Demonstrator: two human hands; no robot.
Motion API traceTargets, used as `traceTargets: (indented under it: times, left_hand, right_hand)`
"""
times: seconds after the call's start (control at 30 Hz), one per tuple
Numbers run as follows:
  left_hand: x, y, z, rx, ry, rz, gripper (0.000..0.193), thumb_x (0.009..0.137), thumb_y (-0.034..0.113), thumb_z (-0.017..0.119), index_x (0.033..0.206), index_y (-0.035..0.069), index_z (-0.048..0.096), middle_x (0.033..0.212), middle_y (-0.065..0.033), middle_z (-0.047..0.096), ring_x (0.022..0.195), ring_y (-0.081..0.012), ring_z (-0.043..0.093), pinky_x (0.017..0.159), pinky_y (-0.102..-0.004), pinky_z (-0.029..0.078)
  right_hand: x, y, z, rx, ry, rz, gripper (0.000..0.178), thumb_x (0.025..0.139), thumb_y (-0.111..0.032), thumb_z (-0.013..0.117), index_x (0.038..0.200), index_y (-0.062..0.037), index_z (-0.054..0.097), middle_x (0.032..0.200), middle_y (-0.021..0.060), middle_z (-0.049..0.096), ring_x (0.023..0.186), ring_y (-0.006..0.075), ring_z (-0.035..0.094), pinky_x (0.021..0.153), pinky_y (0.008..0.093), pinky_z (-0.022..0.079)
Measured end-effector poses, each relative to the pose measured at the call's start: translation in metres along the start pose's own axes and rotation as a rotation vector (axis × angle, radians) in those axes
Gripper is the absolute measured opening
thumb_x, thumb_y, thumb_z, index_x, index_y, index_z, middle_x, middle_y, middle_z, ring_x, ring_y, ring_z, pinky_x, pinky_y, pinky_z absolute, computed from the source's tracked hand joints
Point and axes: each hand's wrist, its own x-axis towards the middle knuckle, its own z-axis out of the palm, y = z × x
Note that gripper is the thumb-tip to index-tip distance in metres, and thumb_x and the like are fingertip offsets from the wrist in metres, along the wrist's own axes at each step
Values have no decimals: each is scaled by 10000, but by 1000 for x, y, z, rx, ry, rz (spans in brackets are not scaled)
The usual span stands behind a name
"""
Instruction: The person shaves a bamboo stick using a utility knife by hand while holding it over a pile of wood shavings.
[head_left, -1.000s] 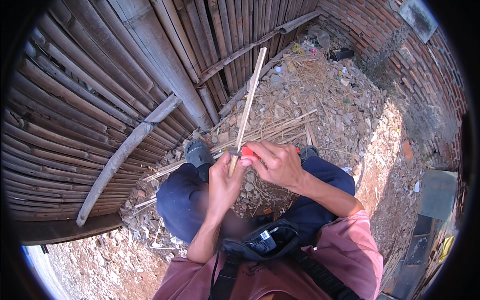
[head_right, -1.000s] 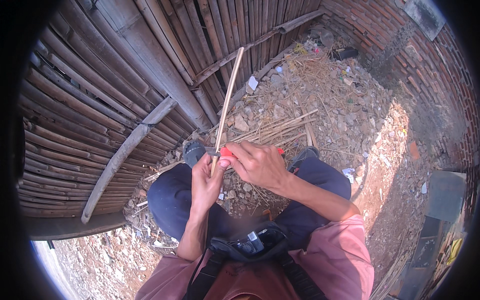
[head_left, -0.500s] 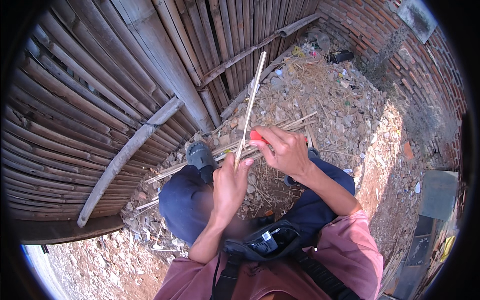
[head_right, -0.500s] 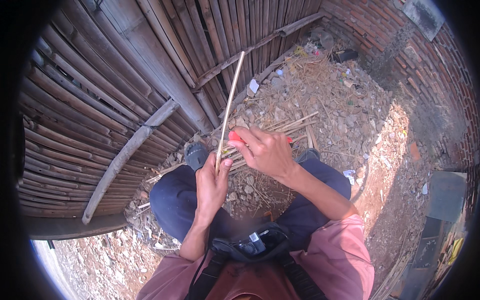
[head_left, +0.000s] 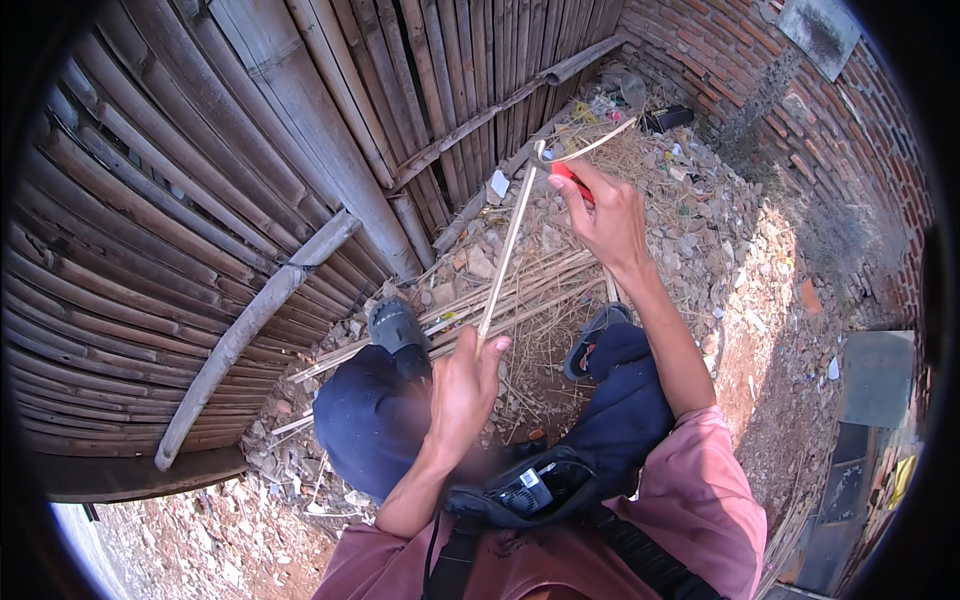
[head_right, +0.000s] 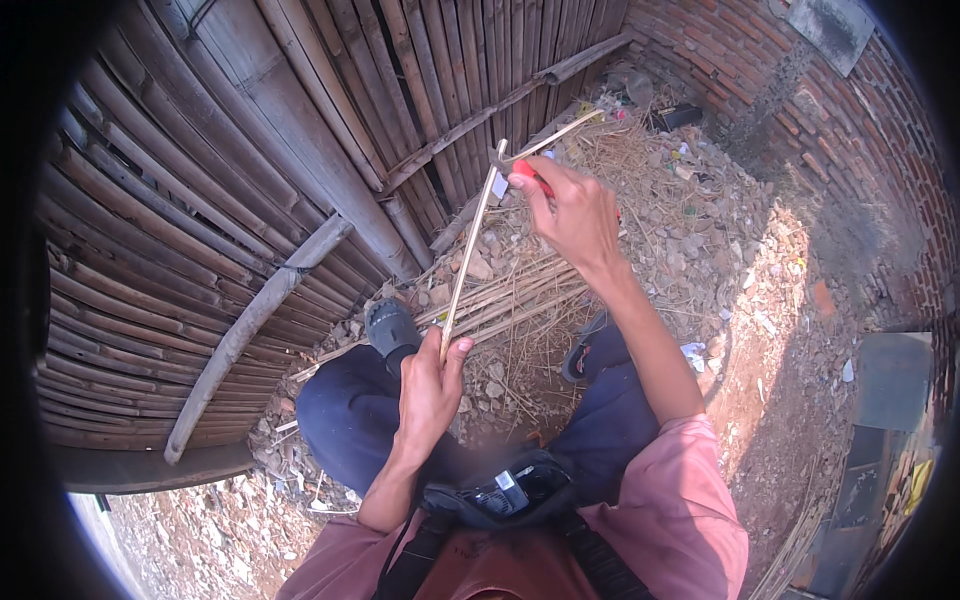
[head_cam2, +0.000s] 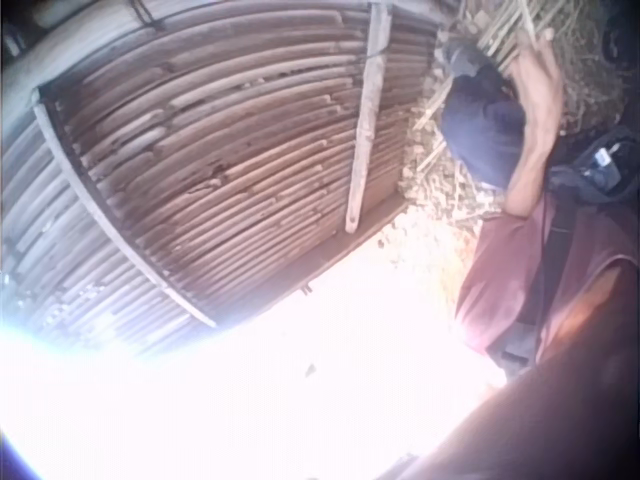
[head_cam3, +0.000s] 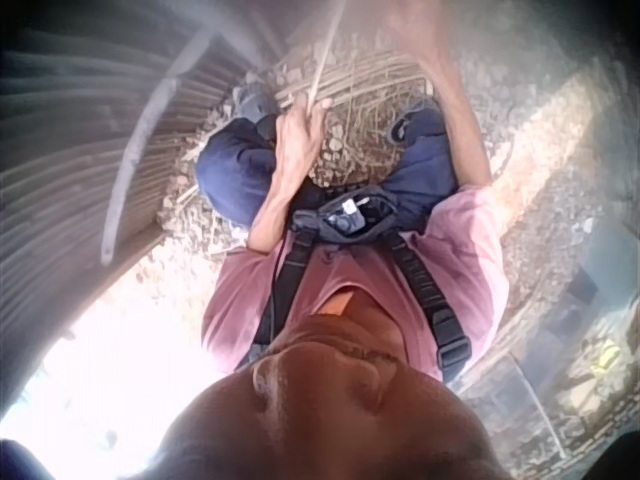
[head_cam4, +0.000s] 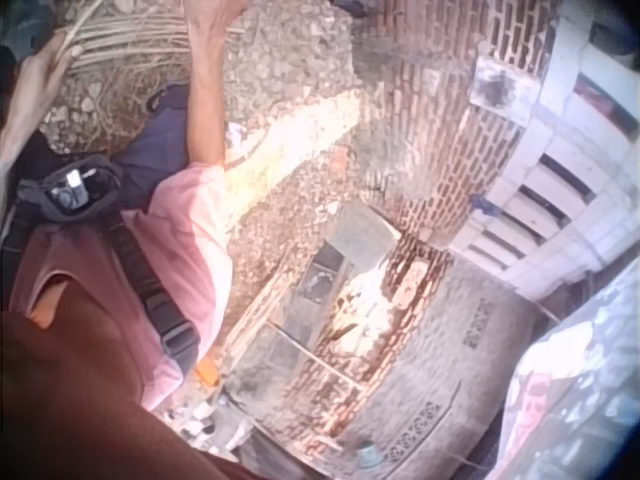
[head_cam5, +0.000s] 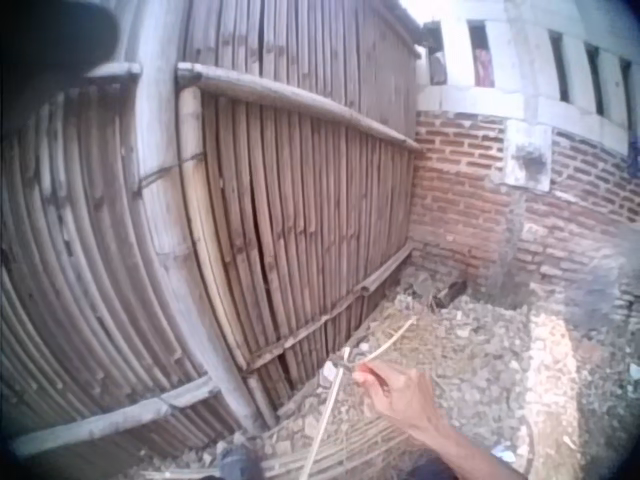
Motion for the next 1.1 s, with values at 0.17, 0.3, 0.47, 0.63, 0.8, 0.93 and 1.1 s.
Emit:
traceTargets:
  times: [0.17, 0.3, 0.47, 0.63, 0.8, 0.93, 1.1]
  left_hand:
    - [0, -6, 1, -28, -14, 14, 403, 1115, 331, 630, 973, -41, 568, 610, -233, 597, 564, -440, 635, 548, -502, 462]
    - [7, -22, -5, -158, -52, -54, 468, 1140, 388, 570, 961, -44, 578, 630, -170, 562, 569, -300, 613, 566, -471, 456]
    - [9, -23, -17, -699, -277, -307, 464, 1179, 426, 472, 896, 68, 556, 662, 70, 409, 553, -59, 381, 495, -283, 293]
    - [7, -17, -20, -714, -295, -287, 421, 1182, 429, 468, 948, 95, 572, 698, 82, 398, 562, -26, 334, 496, -239, 262]
    - [9, -22, -6, -472, -151, -114, 323, 1160, 389, 548, 1064, 83, 590, 729, 85, 423, 586, -15, 359, 512, -227, 282]
    - [11, -17, -4, -382, -82, -62, 278, 1114, 318, 645, 1117, 40, 624, 756, 34, 529, 666, -48, 457, 591, -268, 381]
    - [13, -6, -13, -321, -53, -88, 262, 1075, 238, 701, 1156, -4, 644, 796, -63, 665, 730, -99, 582, 659, -330, 491]
  right_hand:
    - [38, 61, -8, -84, 109, 234, 368, 1067, -405, 640, 1093, -67, 786, 820, 189, 763, 774, 397, 758, 725, 496, 568]
    - [24, 119, -9, -229, -596, 385, 471, 1044, -476, 631, 1065, -39, 806, 901, 233, 764, 901, 422, 750, 850, 511, 558]
    - [-3, 102, -2, -168, -920, 344, 504, 1031, -474, 670, 1061, 13, 796, 911, 246, 758, 889, 405, 748, 839, 482, 540]
    - [-11, 30, -14, 17, -219, 294, 364, 1074, -346, 650, 1176, -1, 700, 876, 210, 739, 813, 355, 728, 782, 453, 543]
    - [-30, -9, -16, 374, -241, 177, 249, 1057, -269, 692, 1120, -29, 680, 884, 163, 750, 796, 363, 748, 709, 425, 554]
    - [-62, -26, 7, 351, -307, -165, 267, 1027, -263, 728, 1130, -19, 699, 895, 132, 740, 753, 304, 742, 684, 387, 569]
    - [-91, -42, 25, 301, -399, -322, 245, 962, -257, 783, 1084, -59, 706, 898, 110, 735, 715, 319, 739, 618, 414, 586]
